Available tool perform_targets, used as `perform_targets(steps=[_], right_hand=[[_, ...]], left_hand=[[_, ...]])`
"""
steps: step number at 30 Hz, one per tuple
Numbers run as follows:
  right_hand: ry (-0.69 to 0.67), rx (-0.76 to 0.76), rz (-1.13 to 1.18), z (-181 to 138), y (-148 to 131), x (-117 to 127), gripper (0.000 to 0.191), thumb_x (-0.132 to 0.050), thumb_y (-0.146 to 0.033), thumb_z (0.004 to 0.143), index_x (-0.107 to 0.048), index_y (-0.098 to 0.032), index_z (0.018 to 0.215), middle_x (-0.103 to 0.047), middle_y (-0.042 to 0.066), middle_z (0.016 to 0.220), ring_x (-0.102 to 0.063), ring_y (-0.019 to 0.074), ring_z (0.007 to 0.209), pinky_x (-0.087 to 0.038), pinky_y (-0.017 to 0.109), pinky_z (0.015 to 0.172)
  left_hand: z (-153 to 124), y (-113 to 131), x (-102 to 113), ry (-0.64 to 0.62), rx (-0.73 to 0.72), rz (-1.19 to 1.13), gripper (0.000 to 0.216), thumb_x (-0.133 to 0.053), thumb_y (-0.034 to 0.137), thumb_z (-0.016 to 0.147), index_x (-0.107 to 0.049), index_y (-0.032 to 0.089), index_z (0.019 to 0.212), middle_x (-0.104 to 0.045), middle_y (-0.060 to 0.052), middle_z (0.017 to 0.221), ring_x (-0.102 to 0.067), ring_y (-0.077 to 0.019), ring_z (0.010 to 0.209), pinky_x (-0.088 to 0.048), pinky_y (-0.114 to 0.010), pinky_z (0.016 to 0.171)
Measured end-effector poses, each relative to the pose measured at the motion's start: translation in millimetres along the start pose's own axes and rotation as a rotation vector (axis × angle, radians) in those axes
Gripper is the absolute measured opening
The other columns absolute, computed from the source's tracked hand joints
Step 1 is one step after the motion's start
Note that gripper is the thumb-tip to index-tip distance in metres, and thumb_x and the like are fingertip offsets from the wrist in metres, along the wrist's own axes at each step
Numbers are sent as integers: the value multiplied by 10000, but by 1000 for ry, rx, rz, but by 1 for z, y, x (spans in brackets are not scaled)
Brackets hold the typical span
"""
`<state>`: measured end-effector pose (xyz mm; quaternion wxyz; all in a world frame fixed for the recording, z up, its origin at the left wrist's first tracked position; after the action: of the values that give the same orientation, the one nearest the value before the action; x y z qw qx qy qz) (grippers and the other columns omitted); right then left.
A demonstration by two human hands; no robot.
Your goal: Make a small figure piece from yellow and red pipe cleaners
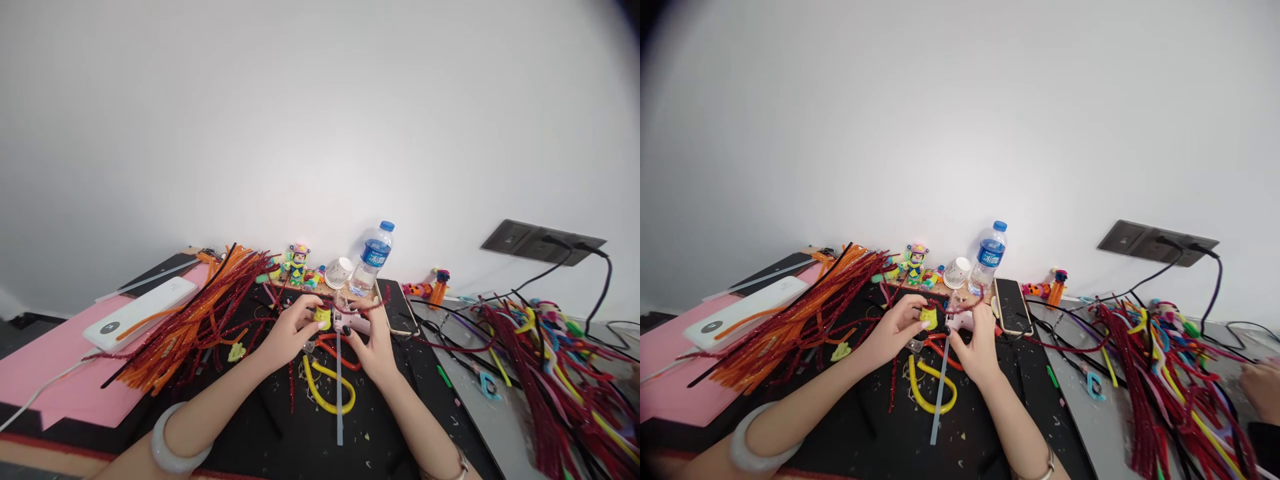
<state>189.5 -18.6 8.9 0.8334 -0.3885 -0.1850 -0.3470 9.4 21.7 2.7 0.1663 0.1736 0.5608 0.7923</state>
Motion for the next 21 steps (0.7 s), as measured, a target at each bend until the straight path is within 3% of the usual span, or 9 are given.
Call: perform_targets(steps=[3,6,13,21], right_hand=[[12,-11,112,-3,-5,-1,105,-491,-298,812,-476,-194,808,-507,20,769,-493,173,730,-399,303,666],[21,-45,120,-7,-5,-3,224,-383,-260,869,-402,-198,654,-421,-13,634,-413,142,605,-340,273,579],[-11,-142,121,-9,-6,-6,286,-314,-223,888,-337,-199,605,-391,-32,574,-375,121,556,-293,268,573],[-31,-211,160,-11,-6,-11,300,-317,-254,899,-340,-203,604,-379,-38,555,-368,121,534,-265,261,537]], left_hand=[[-2,2,-4,-135,19,19,240,-531,179,792,-483,202,1025,-563,-23,928,-571,-133,849,-470,-269,797],[-3,3,-6,-195,36,27,232,-539,180,786,-497,197,1014,-564,-31,956,-563,-128,835,-470,-278,802],[-5,1,-7,-170,-42,22,192,-556,190,776,-507,207,961,-417,-83,1260,-539,-83,738,-489,-271,752],[-7,8,-6,-144,-81,160,226,-517,175,797,-509,219,1018,-467,-69,1180,-520,-93,731,-483,-262,738]])
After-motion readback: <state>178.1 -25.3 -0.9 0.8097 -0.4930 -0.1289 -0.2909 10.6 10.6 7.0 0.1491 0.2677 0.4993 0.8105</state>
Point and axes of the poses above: each hand's wrist, its own z-axis towards the middle knuckle, its own x-axis out of the back of the hand, y = z × x, the point moved 2 cm from there along z, towards the middle knuckle
